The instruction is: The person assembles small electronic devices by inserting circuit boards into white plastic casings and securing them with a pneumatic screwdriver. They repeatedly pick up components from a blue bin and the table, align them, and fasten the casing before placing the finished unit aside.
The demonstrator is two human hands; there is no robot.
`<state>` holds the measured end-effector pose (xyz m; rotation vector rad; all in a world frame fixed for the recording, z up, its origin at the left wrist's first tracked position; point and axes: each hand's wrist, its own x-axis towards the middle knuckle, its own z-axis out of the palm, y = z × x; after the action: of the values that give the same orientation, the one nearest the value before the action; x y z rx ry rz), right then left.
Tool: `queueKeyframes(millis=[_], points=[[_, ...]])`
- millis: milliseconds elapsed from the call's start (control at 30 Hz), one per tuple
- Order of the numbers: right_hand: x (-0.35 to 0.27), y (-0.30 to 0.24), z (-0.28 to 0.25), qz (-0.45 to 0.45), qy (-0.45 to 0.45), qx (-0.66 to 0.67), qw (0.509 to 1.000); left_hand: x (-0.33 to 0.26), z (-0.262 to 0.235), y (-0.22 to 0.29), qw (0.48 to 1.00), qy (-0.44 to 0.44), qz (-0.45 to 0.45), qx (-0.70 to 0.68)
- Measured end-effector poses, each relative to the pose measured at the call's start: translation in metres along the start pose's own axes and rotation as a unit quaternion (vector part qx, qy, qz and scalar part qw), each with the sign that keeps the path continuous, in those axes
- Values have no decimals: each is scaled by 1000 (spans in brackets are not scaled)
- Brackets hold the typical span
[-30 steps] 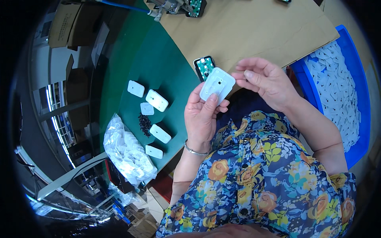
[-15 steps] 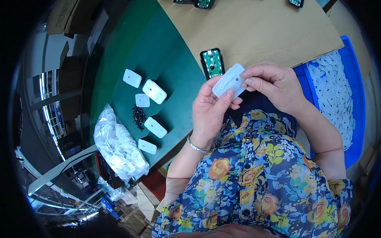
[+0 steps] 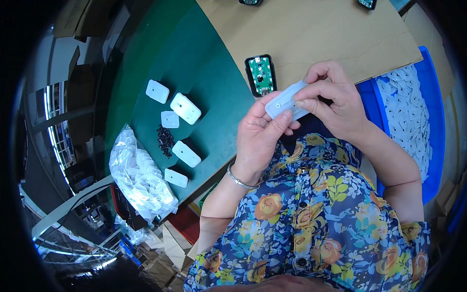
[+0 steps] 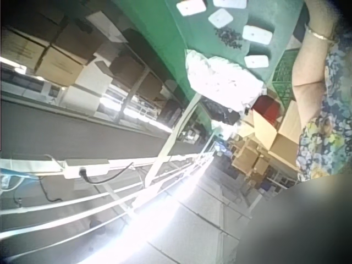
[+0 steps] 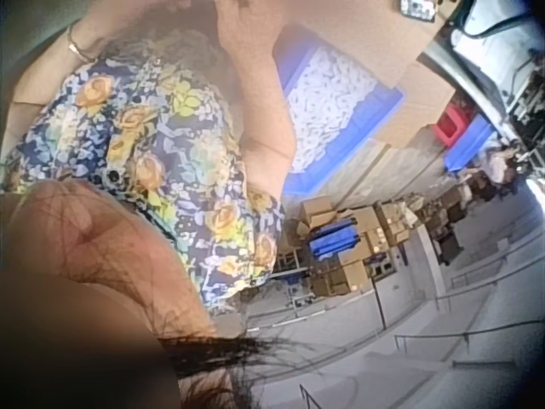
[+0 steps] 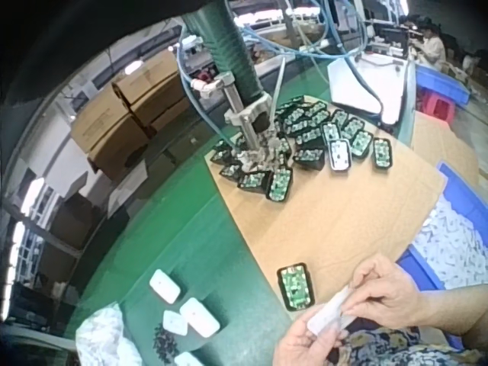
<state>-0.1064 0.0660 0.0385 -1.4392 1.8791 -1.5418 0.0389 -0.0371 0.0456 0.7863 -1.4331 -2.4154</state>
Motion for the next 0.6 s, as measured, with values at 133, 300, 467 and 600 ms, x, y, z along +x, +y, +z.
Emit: queueKeyframes(millis=[133, 300, 467, 600], points=[[-4, -2, 7, 42, 24, 13, 999, 1, 3, -6, 998, 21, 45, -37], [-8, -1, 12, 61, 47, 24, 997, 1, 7, -4, 997, 29, 56, -38], [-15, 1, 22, 86, 92, 97, 987, 3, 8, -6, 995, 49, 91, -8], [-18, 1, 29, 105, 115, 143, 977, 4, 9, -9, 992, 60, 111, -15]])
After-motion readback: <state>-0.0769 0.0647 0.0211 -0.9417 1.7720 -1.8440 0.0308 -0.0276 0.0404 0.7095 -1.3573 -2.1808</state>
